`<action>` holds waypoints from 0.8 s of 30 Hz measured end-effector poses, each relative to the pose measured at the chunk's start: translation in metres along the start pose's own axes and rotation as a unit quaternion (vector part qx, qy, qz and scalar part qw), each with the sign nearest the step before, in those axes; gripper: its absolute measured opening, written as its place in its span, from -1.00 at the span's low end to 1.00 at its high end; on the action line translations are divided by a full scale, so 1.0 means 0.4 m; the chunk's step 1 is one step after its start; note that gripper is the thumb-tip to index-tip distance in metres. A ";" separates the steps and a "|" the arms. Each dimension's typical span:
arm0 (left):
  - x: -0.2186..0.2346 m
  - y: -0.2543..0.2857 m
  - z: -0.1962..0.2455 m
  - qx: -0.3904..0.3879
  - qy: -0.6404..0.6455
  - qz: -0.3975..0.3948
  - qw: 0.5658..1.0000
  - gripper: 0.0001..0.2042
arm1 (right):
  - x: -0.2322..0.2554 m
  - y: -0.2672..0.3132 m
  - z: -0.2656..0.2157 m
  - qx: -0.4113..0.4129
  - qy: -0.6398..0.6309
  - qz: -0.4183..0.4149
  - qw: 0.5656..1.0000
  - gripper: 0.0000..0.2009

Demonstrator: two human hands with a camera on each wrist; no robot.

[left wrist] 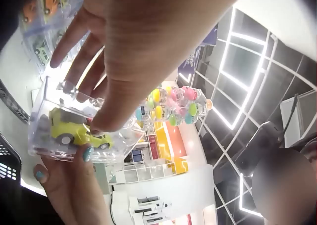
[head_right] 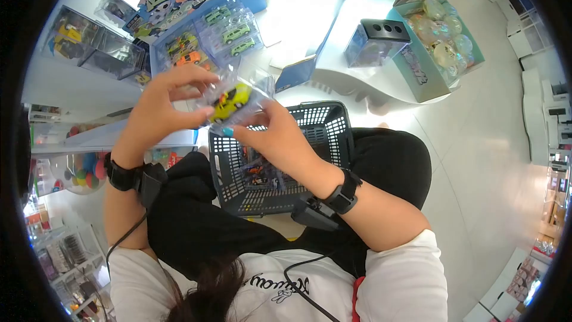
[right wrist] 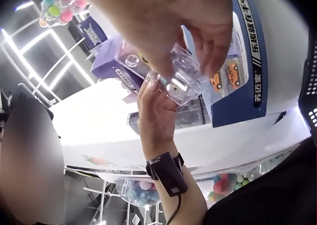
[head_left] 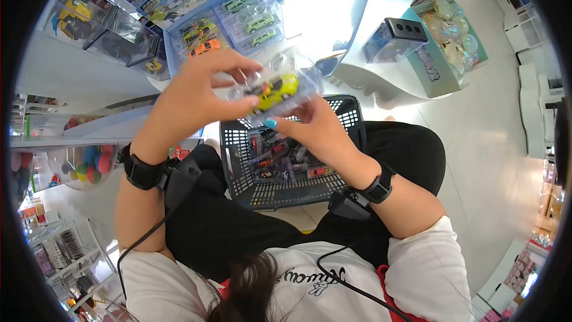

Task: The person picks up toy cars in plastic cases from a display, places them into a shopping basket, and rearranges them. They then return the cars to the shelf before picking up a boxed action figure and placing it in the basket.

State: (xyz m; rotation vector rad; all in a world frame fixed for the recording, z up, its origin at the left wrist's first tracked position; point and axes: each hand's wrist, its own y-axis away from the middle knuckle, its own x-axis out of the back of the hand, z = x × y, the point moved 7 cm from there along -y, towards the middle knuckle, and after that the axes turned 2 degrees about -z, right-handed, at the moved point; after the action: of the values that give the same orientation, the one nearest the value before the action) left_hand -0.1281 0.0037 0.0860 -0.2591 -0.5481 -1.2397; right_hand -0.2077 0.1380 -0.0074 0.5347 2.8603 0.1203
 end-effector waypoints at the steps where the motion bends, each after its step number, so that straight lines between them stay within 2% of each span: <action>1: 0.016 -0.006 -0.007 -0.015 -0.016 0.025 0.999 -0.57 | -0.001 0.002 -0.005 0.023 0.044 0.011 0.999 -0.50; 2: 0.048 -0.016 -0.026 -0.031 -0.010 0.062 0.998 -0.59 | -0.007 0.006 -0.011 0.029 0.060 0.005 0.998 -0.50; 3: 0.098 -0.025 -0.053 -0.015 -0.067 0.126 0.990 -0.61 | -0.012 0.013 -0.023 0.034 0.075 0.000 0.997 -0.50; 4: 0.152 -0.030 -0.081 0.002 -0.124 0.188 0.974 -0.62 | -0.014 0.019 -0.029 0.039 0.090 -0.005 0.995 -0.50; 6: 0.251 -0.032 -0.133 -0.040 -0.199 0.316 0.927 -0.64 | -0.019 0.023 -0.032 0.071 0.128 -0.030 0.989 -0.53; 9: 0.309 -0.045 -0.176 -0.056 -0.330 0.322 0.886 -0.67 | -0.025 0.033 -0.043 0.072 0.141 -0.033 0.987 -0.65; 12: 0.304 -0.072 -0.206 -0.090 -0.434 0.308 0.842 -0.69 | -0.016 0.036 -0.050 0.080 0.172 -0.028 0.982 -0.71; 15: 0.321 -0.094 -0.251 -0.099 -0.480 0.320 0.811 -0.69 | -0.007 0.036 -0.048 0.076 0.152 -0.021 0.985 -0.74; 18: 0.327 -0.106 -0.276 -0.093 -0.468 0.308 0.823 -0.69 | -0.002 0.038 -0.053 0.061 0.143 -0.022 0.988 -0.75; 20: 0.317 -0.111 -0.274 -0.095 -0.488 0.312 0.810 -0.69 | -0.003 0.043 -0.061 0.036 0.141 -0.029 0.989 -0.76; 21: 0.310 -0.113 -0.269 -0.097 -0.498 0.313 0.803 -0.69 | -0.004 0.045 -0.061 0.052 0.145 -0.026 0.988 -0.77; 24: 0.305 -0.116 -0.254 -0.073 -0.458 0.321 0.826 -0.71 | -0.004 0.049 -0.059 0.090 0.151 -0.020 0.984 -0.77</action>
State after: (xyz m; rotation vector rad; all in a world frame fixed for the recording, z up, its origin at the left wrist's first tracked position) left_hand -0.1196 -0.1592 0.0596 -1.1106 -1.0752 -0.4200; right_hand -0.2052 0.1548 0.0182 0.5316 3.1979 -0.0717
